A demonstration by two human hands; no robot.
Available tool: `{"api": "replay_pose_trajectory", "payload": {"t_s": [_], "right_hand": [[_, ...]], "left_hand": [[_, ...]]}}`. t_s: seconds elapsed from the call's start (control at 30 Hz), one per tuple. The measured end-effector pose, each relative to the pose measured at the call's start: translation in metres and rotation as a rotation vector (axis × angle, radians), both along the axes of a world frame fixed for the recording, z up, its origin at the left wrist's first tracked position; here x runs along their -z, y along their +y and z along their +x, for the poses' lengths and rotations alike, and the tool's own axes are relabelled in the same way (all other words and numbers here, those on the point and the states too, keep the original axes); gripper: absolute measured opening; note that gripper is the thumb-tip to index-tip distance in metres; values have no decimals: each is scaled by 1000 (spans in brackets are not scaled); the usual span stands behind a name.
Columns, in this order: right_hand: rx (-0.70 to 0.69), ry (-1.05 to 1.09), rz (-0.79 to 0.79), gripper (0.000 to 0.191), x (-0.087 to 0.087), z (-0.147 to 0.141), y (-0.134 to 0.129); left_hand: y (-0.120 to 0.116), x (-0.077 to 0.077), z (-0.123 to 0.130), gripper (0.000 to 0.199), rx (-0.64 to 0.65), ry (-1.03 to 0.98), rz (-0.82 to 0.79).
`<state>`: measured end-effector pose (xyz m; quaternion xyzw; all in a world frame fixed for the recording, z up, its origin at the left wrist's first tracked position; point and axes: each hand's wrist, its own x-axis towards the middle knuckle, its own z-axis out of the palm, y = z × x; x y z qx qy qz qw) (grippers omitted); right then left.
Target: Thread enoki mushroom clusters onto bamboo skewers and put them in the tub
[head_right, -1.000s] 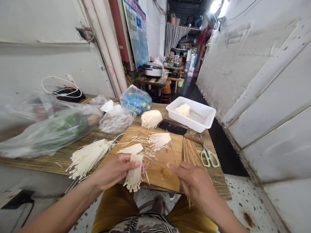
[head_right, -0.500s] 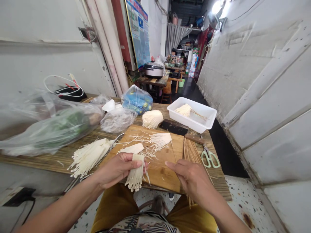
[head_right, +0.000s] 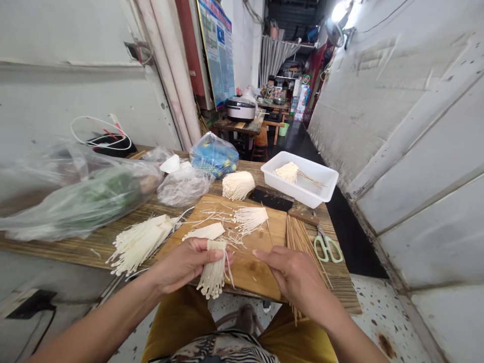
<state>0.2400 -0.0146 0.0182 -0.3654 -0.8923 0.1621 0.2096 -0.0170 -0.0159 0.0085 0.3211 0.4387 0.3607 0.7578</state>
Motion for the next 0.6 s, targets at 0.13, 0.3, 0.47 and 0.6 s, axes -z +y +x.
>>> {"api": "replay_pose_trajectory", "payload": {"t_s": [0.13,0.3,0.47,0.6], "right_hand": [[-13,49,-22,34,-1,-3,4],[9,102,-60,35,0,-2,5],[39,128,-103,36,5,2,5],[31,144,-114,35,5,1,5]], "left_hand": [[0,3,-1,34,-3,-4,18],[-3,4,-2,36,-33,-34,105],[-8,2,2,35,-98,-61,172],[-9,2,2,36,-95,-38,179]]}}
